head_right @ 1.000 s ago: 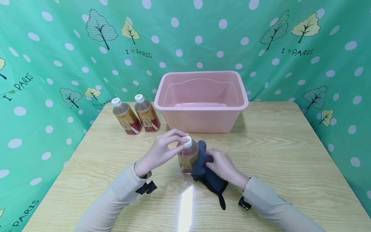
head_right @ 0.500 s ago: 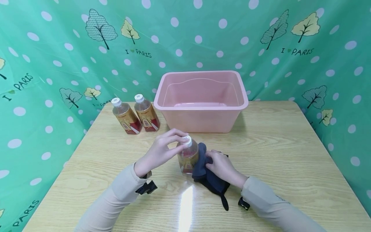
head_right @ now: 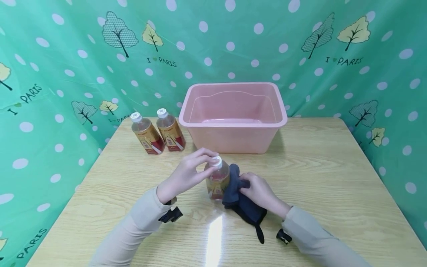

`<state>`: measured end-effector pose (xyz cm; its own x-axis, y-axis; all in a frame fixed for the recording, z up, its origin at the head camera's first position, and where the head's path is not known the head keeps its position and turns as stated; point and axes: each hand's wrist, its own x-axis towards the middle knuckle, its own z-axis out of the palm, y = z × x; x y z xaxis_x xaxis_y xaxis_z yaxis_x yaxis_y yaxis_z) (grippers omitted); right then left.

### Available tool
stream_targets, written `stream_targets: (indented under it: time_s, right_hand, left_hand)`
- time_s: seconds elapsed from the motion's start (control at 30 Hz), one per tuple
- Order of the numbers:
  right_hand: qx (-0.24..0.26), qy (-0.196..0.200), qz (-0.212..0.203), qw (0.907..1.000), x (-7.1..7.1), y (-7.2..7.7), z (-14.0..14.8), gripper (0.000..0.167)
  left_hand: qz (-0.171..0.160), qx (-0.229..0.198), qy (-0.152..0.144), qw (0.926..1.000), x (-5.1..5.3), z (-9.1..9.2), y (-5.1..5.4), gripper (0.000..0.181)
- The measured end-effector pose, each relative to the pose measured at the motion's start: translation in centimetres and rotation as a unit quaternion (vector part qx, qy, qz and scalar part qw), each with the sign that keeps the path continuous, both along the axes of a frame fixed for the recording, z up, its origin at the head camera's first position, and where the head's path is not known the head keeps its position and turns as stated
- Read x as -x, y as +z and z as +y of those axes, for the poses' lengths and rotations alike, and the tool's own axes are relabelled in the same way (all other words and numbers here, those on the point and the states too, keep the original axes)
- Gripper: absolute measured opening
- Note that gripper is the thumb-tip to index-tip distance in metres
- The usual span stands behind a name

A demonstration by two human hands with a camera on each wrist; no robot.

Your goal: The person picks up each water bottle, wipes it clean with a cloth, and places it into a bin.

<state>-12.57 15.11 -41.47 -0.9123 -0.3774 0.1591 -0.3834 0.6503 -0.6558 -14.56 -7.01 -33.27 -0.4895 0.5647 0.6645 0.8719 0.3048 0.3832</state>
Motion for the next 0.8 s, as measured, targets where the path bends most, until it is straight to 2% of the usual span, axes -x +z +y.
stream_targets:
  time_s: [0.27, 0.63, 0.8]
  right_hand:
    - [0.022, -0.009, 0.012, 0.9996, -0.4, 0.3, 0.7, 0.02]
    - [0.033, -0.028, 0.02, 0.9989, -1.0, 1.1, 1.4, 0.019]
    - [0.039, -0.03, 0.027, 0.9984, -1.1, 1.1, 1.6, 0.019]
  left_hand:
    - [0.017, 0.013, 0.02, 0.9996, -0.1, 0.2, 0.2, 0.007]
    - [0.031, 0.007, 0.092, 0.9953, -0.5, 0.7, -0.1, 0.023]
    - [0.032, 0.005, 0.099, 0.9946, -0.6, 0.7, -0.1, 0.023]
